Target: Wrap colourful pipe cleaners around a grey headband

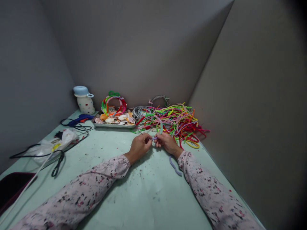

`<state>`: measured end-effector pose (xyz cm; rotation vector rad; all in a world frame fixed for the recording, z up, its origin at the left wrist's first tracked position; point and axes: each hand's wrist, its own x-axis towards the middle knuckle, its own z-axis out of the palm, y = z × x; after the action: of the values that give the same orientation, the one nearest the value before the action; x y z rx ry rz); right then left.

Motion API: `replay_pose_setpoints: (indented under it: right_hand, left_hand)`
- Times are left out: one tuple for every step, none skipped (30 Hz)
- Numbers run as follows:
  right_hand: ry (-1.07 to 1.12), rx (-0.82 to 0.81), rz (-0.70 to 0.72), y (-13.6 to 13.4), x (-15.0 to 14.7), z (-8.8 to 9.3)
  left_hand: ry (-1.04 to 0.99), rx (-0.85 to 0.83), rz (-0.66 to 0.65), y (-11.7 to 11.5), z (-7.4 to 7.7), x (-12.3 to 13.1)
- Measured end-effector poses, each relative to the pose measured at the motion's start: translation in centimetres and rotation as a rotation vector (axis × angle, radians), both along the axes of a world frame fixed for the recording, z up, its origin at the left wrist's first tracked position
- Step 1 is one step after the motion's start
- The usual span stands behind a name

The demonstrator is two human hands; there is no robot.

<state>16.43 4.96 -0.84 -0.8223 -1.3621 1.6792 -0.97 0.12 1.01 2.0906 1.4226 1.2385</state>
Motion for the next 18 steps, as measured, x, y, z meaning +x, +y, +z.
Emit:
replay_pose_setpoints:
  right_hand:
    - [0.000,0.002,0.004,0.01,0.03,-0.01]
    - [0.000,0.001,0.006,0.01,0.04,-0.01]
    - [-0.001,-0.002,0.008,0.01,0.05,0.00]
    - [-0.001,-0.005,0.009,0.01,0.06,0.01]
    - [-0.001,-0.009,0.010,0.01,0.06,0.01]
    - [0.000,-0.011,0.008,0.01,0.05,0.01]
    - [0.001,-0.012,0.005,0.01,0.04,0.01]
    - [0.002,-0.011,0.001,0.00,0.03,0.01]
    - [0.004,-0.007,-0.005,-0.01,0.01,0.01]
    - [0.007,-0.003,-0.011,-0.02,-0.01,0.02]
    - [0.013,0.002,-0.018,-0.03,-0.04,0.04]
    - [0.020,0.004,-0.025,-0.05,-0.07,0.07]
    - [0.031,0.003,-0.033,-0.07,-0.12,0.11]
    - [0.044,-0.001,-0.045,-0.08,-0.17,0.16]
    - [0.059,-0.009,-0.060,-0.09,-0.22,0.21]
    - [0.075,-0.017,-0.075,-0.09,-0.26,0.25]
    - [0.091,-0.024,-0.091,-0.07,-0.30,0.28]
    - [0.106,-0.029,-0.108,-0.05,-0.33,0.30]
  left_hand:
    - [0.001,0.001,-0.002,0.00,0.01,-0.02]
    - [0.003,0.004,-0.006,0.01,0.01,-0.04]
    - [0.006,0.009,-0.009,0.02,-0.02,-0.06]
    - [0.009,0.015,-0.011,0.03,-0.07,-0.09]
    - [0.013,0.024,-0.013,0.05,-0.14,-0.11]
    - [0.017,0.031,-0.015,0.08,-0.22,-0.13]
    - [0.019,0.038,-0.014,0.12,-0.32,-0.14]
    - [0.019,0.044,-0.011,0.17,-0.42,-0.15]
    - [0.015,0.047,-0.008,0.21,-0.52,-0.16]
    - [0.008,0.046,-0.006,0.26,-0.62,-0.15]
    - [-0.007,0.041,-0.003,0.30,-0.70,-0.14]
    - [-0.025,0.033,-0.001,0.32,-0.75,-0.11]
    - [-0.046,0.023,0.000,0.32,-0.76,-0.08]
    - [-0.065,0.015,-0.002,0.31,-0.73,-0.05]
    - [-0.081,0.008,-0.007,0.29,-0.67,-0.02]
    - [-0.093,0.003,-0.009,0.26,-0.58,0.01]
    - [-0.102,-0.003,-0.008,0.23,-0.47,0.04]
    - [-0.110,-0.010,-0.002,0.20,-0.36,0.06]
